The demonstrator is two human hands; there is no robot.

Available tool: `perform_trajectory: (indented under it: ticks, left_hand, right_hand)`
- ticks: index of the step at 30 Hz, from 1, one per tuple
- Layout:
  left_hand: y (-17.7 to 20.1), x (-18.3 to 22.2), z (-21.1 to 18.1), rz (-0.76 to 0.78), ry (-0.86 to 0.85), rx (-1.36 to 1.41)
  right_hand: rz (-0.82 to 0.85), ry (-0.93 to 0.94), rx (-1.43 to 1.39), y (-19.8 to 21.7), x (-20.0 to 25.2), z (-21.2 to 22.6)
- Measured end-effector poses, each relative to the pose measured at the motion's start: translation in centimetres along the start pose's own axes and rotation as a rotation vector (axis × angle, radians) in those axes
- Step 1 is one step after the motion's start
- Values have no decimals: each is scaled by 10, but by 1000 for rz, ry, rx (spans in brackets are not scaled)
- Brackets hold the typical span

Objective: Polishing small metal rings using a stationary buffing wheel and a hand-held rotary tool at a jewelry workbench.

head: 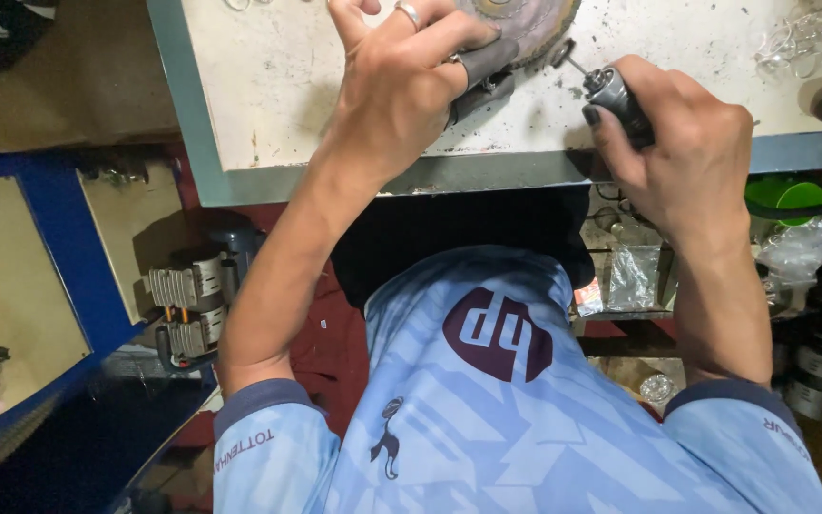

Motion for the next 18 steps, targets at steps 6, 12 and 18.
perform_trajectory:
  ticks: [6,12,18]
  left_hand:
    - [10,7,1,14,64,137]
    - [59,57,50,-212,149,-183]
    - [80,72,94,-181,504,-420]
  right_hand:
    - [-69,-12,-63,2,3,-1]
    - [-105,-15,-92,3,1,0]
    - [-57,-20,3,-2,-4,4]
Point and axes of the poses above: each hand's wrist, its own x-axis away from the middle knuckle, its own y-axis out of the back of the hand, z = x × y, the point moved 8 cm from there along -x, towards the middle knuckle, and after that the axes turned 7 degrees about y, right-handed, at the moved point
